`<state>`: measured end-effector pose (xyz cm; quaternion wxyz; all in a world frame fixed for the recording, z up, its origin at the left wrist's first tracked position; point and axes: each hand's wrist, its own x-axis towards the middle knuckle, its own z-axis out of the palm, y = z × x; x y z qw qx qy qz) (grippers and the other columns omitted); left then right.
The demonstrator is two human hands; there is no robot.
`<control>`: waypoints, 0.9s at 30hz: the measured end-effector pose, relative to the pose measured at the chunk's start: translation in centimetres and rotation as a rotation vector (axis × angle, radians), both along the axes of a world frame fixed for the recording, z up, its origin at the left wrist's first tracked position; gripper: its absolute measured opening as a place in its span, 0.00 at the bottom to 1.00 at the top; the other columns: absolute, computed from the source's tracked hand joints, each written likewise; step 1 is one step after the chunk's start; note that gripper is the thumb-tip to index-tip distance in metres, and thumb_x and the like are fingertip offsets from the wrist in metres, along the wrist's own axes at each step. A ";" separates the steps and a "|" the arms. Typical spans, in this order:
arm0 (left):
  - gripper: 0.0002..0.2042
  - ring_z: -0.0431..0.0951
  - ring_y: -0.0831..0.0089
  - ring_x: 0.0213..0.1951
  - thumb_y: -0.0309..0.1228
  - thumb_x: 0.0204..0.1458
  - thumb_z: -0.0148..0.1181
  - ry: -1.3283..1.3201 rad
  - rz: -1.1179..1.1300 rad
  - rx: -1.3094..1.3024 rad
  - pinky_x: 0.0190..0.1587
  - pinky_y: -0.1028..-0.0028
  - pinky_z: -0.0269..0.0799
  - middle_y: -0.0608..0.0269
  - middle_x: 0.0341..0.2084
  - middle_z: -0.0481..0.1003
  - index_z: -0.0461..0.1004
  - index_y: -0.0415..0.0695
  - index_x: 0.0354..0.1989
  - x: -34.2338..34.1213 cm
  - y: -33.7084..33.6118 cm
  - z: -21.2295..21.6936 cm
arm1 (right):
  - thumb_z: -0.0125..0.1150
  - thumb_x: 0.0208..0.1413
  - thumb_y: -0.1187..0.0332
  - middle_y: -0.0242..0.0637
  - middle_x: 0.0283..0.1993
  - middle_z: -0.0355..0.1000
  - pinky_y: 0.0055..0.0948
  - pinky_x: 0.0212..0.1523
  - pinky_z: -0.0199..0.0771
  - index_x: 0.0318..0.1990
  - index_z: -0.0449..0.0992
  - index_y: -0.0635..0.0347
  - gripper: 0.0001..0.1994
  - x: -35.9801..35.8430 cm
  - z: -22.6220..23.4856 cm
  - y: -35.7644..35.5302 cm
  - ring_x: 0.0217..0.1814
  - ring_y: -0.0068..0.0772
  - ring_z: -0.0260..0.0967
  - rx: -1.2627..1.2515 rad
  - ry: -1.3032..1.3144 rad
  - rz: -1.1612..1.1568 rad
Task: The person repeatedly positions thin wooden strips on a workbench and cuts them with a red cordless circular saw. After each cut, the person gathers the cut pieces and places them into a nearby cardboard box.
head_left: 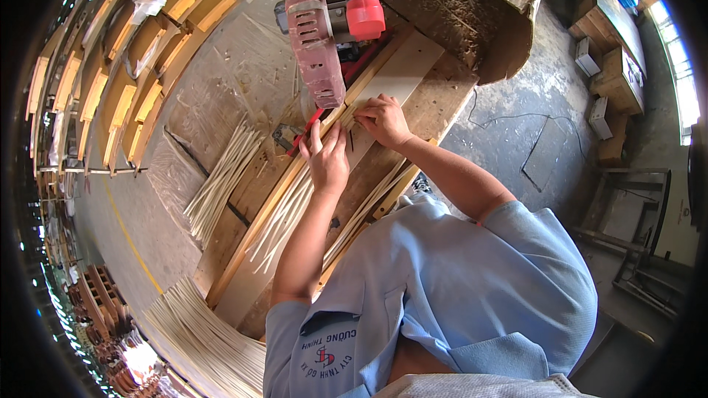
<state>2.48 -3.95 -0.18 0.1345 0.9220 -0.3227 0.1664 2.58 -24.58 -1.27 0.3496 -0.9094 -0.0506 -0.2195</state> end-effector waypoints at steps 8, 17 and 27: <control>0.17 0.59 0.50 0.75 0.28 0.57 0.62 -0.015 -0.007 -0.002 0.71 0.32 0.48 0.71 0.64 0.76 0.83 0.48 0.55 0.0 -0.1 0.0 | 0.67 0.53 0.68 0.34 0.38 0.79 0.45 0.51 0.72 0.39 0.89 0.50 0.08 0.7 -0.8 0.4 0.47 0.45 0.74 0.045 -0.008 -0.163; 0.16 0.58 0.50 0.76 0.30 0.59 0.60 0.005 0.016 0.027 0.71 0.31 0.48 0.73 0.65 0.76 0.84 0.49 0.55 0.0 -0.2 -0.3 | 0.67 0.54 0.66 0.28 0.39 0.79 0.41 0.51 0.69 0.39 0.88 0.46 0.07 0.3 0.0 0.6 0.47 0.41 0.72 -0.022 0.026 -0.134; 0.15 0.60 0.49 0.74 0.30 0.59 0.60 -0.016 0.006 0.009 0.71 0.31 0.48 0.73 0.64 0.78 0.84 0.49 0.54 0.2 -0.3 -0.2 | 0.67 0.53 0.66 0.30 0.38 0.80 0.43 0.52 0.71 0.38 0.89 0.49 0.07 0.5 -0.3 0.4 0.48 0.42 0.74 0.075 -0.002 -0.165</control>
